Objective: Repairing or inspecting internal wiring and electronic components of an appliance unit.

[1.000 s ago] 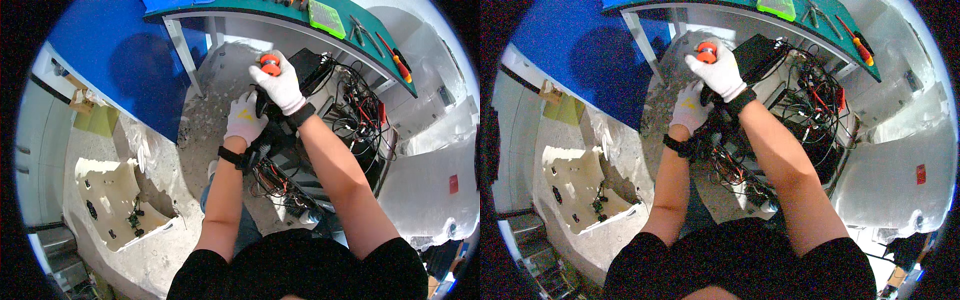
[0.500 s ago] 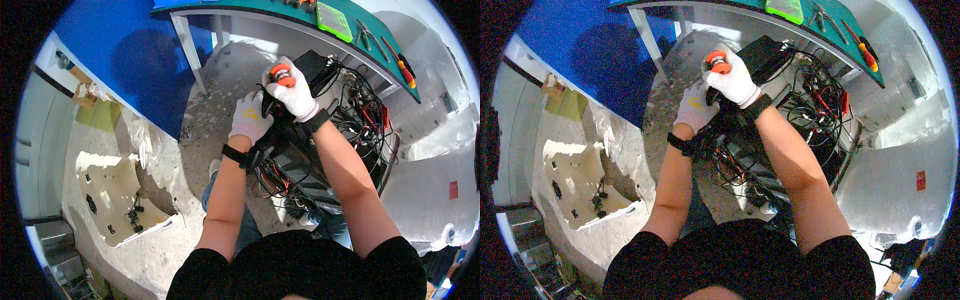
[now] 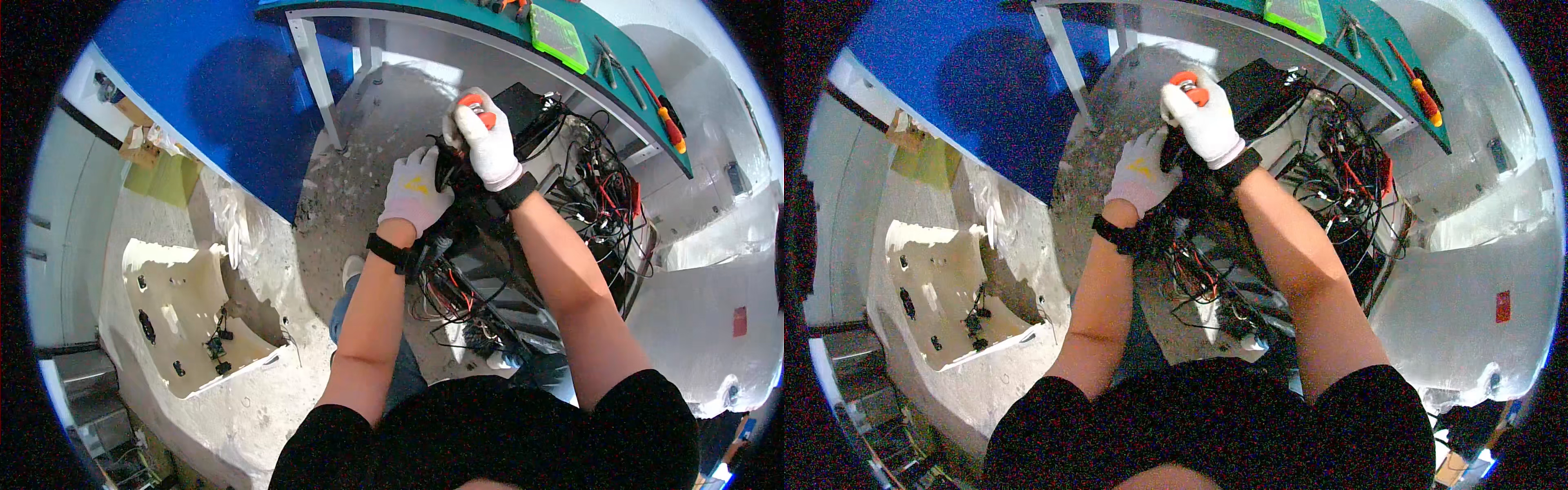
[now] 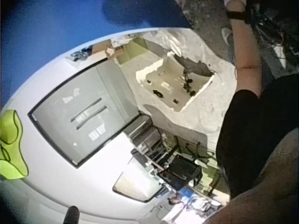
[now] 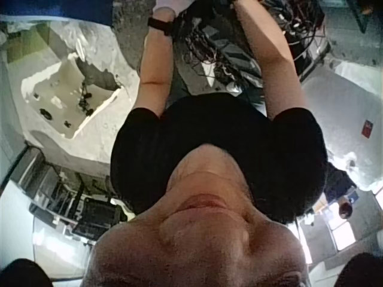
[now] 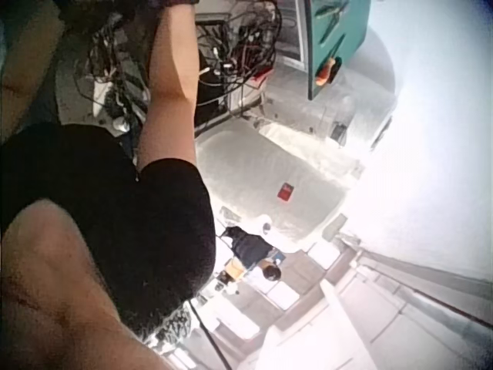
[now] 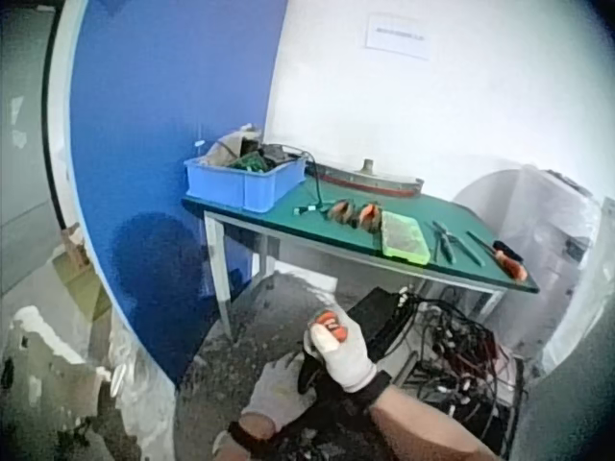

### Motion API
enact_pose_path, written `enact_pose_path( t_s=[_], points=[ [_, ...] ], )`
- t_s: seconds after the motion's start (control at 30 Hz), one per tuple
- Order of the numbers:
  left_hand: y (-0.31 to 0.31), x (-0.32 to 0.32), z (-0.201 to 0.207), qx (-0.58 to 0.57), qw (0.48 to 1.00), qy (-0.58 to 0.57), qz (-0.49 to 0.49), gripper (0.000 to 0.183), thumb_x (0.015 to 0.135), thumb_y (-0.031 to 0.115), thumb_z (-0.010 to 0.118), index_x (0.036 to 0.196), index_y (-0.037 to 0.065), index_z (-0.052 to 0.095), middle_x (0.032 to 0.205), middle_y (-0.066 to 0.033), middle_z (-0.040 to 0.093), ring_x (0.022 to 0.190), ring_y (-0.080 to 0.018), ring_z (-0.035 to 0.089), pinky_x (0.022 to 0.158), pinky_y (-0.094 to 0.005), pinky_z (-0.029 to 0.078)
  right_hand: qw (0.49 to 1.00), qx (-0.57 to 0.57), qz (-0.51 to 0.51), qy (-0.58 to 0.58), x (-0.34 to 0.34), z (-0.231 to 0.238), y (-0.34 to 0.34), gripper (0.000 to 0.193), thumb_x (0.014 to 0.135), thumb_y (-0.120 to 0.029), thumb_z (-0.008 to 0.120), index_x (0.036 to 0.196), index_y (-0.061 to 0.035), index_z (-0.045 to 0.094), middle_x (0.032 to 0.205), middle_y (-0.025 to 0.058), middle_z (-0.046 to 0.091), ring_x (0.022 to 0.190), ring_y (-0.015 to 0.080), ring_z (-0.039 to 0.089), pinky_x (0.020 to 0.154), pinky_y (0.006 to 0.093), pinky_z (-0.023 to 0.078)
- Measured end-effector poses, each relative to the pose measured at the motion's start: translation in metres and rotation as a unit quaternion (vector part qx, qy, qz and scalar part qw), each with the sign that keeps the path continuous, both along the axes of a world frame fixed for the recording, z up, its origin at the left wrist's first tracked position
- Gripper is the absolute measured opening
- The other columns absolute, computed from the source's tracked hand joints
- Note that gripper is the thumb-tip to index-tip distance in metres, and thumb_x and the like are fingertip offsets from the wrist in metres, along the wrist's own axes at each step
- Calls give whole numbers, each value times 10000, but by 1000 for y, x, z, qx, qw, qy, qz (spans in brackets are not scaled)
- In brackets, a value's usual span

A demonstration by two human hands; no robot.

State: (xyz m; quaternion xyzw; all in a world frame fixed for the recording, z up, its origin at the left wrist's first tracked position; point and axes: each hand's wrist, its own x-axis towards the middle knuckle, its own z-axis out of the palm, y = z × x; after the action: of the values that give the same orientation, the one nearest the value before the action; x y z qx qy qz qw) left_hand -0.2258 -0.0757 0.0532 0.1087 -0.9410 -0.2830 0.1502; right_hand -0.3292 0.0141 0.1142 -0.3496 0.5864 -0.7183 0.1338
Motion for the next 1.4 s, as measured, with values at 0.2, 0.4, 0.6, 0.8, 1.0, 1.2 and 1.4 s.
enact_pose_path(
  t_s=[0.2,0.4,0.6,0.8,1.0,1.2,1.4],
  points=[
    [-3,0,-3,-4,1000,11,-5,658,709,253,673,1282,15,455,1280,-182,474,1104,-379,468,972,-407,396,990,33,-137,12,11,-5,-18,135,924,-175,531,905,-46,494,675,11,532,550,64,465,519,214,401],
    [-7,-7,-9,28,999,14,-25,651,710,229,670,1290,25,453,1304,-173,462,1123,-382,464,987,-412,391,961,44,-270,48,12,-6,-19,239,816,-224,660,911,-25,568,695,32,555,616,105,495,570,258,430],
    [-11,-2,-10,32,999,20,-29,661,719,233,668,1306,32,439,1315,-175,451,1126,-399,460,996,-420,386,984,17,-175,36,10,-4,-5,181,826,-179,634,864,-25,547,681,21,555,585,90,484,545,245,410],
    [-32,8,2,175,979,-14,-103,661,754,216,601,1342,-2,392,1359,-215,426,1266,-349,399,1044,-370,343,984,-10,168,-57,-13,3,-3,233,869,-243,550,803,-23,506,609,45,473,533,134,441,532,283,394],
    [-40,9,0,268,954,-22,-130,577,794,152,490,1325,-51,393,1284,-259,492,1223,-343,463,1047,-347,333,965,-46,219,-135,-25,2,-5,351,864,-370,522,810,-23,519,582,65,467,520,171,446,533,306,395],
    [-42,11,-6,276,960,-33,-31,531,819,150,466,1313,-41,417,1286,-254,491,1225,-340,459,1035,-348,344,995,63,72,-1,-8,9,0,268,898,-277,548,852,-13,552,699,37,562,640,110,512,593,263,431],
    [-47,16,-5,231,971,1,-69,421,847,144,462,1224,-35,519,1178,-259,563,1148,-363,516,979,-366,395,998,56,-35,-20,25,22,6,261,943,-277,521,958,-19,554,798,23,600,708,81,516,640,218,443]
  ],
)
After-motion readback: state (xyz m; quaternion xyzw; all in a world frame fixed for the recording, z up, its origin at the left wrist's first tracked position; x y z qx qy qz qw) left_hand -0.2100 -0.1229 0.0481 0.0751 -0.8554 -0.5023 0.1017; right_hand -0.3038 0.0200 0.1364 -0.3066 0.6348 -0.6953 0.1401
